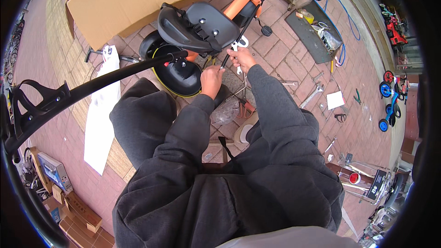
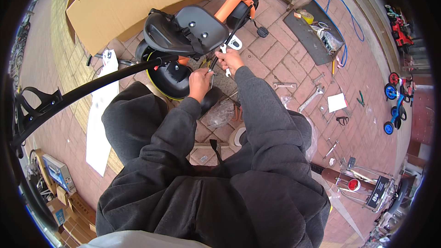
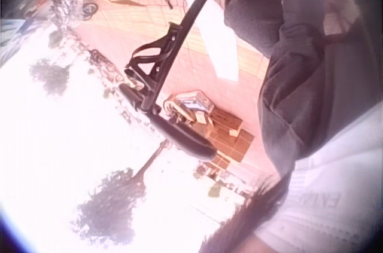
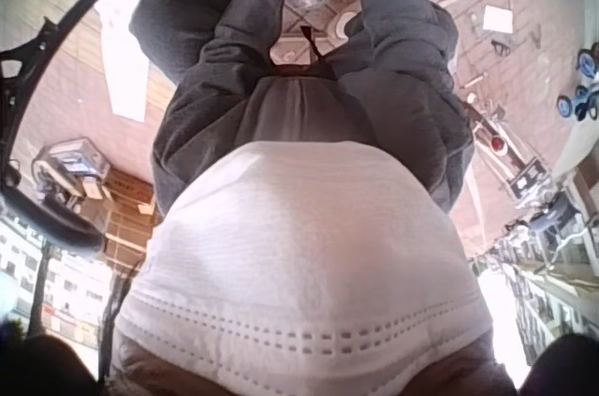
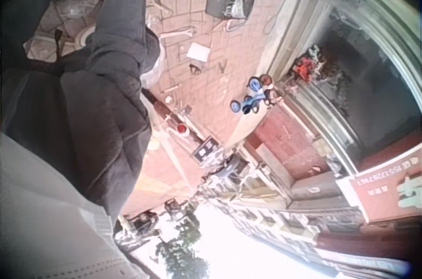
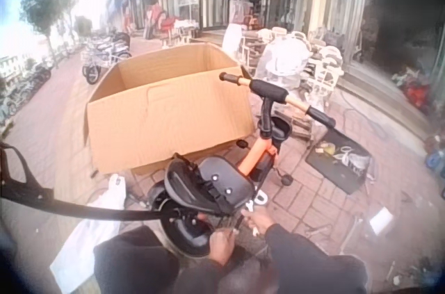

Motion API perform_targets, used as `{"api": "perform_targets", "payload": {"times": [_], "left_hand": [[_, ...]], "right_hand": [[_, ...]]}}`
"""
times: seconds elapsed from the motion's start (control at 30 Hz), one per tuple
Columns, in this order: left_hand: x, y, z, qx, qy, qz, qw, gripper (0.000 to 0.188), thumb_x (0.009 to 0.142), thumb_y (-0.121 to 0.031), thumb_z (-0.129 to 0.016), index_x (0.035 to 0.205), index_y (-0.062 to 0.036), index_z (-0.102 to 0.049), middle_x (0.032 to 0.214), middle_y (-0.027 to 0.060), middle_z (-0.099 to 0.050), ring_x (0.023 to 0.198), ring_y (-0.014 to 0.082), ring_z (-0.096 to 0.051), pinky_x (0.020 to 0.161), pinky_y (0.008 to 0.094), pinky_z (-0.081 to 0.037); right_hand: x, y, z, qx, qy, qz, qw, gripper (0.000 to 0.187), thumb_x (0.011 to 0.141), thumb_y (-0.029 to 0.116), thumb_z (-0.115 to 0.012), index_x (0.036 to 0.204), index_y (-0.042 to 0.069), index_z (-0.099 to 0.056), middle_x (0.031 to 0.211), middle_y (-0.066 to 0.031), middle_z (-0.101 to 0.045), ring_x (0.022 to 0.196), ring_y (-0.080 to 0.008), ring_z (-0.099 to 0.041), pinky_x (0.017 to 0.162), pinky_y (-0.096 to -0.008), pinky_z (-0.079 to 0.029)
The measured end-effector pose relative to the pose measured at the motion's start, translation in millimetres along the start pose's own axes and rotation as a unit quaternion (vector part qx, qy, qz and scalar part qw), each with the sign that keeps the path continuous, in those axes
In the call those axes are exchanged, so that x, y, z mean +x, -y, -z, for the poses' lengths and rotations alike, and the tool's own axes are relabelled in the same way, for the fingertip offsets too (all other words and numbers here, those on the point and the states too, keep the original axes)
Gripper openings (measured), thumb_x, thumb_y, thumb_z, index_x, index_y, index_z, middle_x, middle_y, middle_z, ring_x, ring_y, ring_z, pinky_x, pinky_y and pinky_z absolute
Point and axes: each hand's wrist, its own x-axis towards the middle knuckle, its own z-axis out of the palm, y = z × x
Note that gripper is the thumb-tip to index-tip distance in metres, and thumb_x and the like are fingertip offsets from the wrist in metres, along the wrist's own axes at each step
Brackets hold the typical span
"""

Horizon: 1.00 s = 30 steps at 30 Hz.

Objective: The person assembles a child's bicycle by attaching the handlebar to the frame and tightening it with a wrench. They then unpack a child seat from a box and attach it to the bicycle frame.

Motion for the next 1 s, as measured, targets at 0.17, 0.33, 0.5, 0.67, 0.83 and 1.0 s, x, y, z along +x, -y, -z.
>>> {"api": "perform_targets", "payload": {"times": [0.17,0.33,0.5,0.67,0.83,1.0], "left_hand": [[5,10,1,0.006,-0.019,-0.016,1.000,0.016,0.076,-0.013,-0.062,0.068,0.0001,-0.058,0.066,0.0185,-0.055,0.067,0.0379,-0.055,0.058,0.0455,-0.042],[9,23,-1,-0.013,-0.009,0.012,1.000,0.016,0.075,-0.013,-0.062,0.069,0.0013,-0.059,0.071,0.0197,-0.057,0.070,0.0378,-0.056,0.060,0.0445,-0.044],[6,36,1,-0.088,-0.040,0.124,0.988,0.023,0.075,-0.013,-0.065,0.090,0.0036,-0.061,0.077,0.0175,-0.063,0.069,0.0326,-0.061,0.062,0.0377,-0.047],[-5,44,14,-0.140,-0.086,0.257,0.952,0.029,0.077,-0.011,-0.064,0.101,0.0036,-0.059,0.076,0.0142,-0.064,0.065,0.0245,-0.062,0.061,0.0322,-0.047],[-4,49,21,-0.147,-0.099,0.253,0.951,0.025,0.076,-0.007,-0.062,0.097,0.0045,-0.059,0.075,0.0157,-0.064,0.065,0.0259,-0.061,0.061,0.0329,-0.047],[14,72,11,-0.052,-0.002,0.169,0.984,0.022,0.076,-0.003,-0.060,0.095,0.0086,-0.058,0.077,0.0189,-0.065,0.072,0.0259,-0.065,0.065,0.0301,-0.049]], "right_hand": [[0,1,-12,0.025,-0.015,0.007,1.000,0.011,0.082,0.005,-0.060,0.081,0.004,-0.049,0.060,-0.0007,-0.047,0.045,-0.0051,-0.038,0.035,-0.0196,-0.025],[8,-2,-15,0.045,-0.005,0.007,0.999,0.008,0.083,0.002,-0.055,0.084,0.003,-0.048,0.061,-0.0032,-0.048,0.044,-0.0064,-0.038,0.036,-0.0203,-0.026],[39,-24,-19,0.039,-0.036,0.038,0.998,0.004,0.083,0.001,-0.050,0.087,0.001,-0.048,0.062,-0.0058,-0.049,0.044,-0.0092,-0.041,0.036,-0.0223,-0.029],[69,-49,-37,0.057,-0.116,0.158,0.979,0.008,0.079,0.000,-0.052,0.086,-0.003,-0.055,0.063,-0.0085,-0.055,0.045,-0.0145,-0.050,0.034,-0.0270,-0.035],[93,-60,-45,0.000,-0.152,0.178,0.972,0.006,0.079,0.001,-0.053,0.079,-0.003,-0.057,0.060,-0.0091,-0.056,0.044,-0.0162,-0.052,0.035,-0.0295,-0.036],[113,-73,-27,-0.025,-0.121,0.135,0.983,0.009,0.078,0.002,-0.054,0.072,-0.003,-0.058,0.057,-0.0096,-0.057,0.044,-0.0174,-0.054,0.037,-0.0311,-0.037]]}}
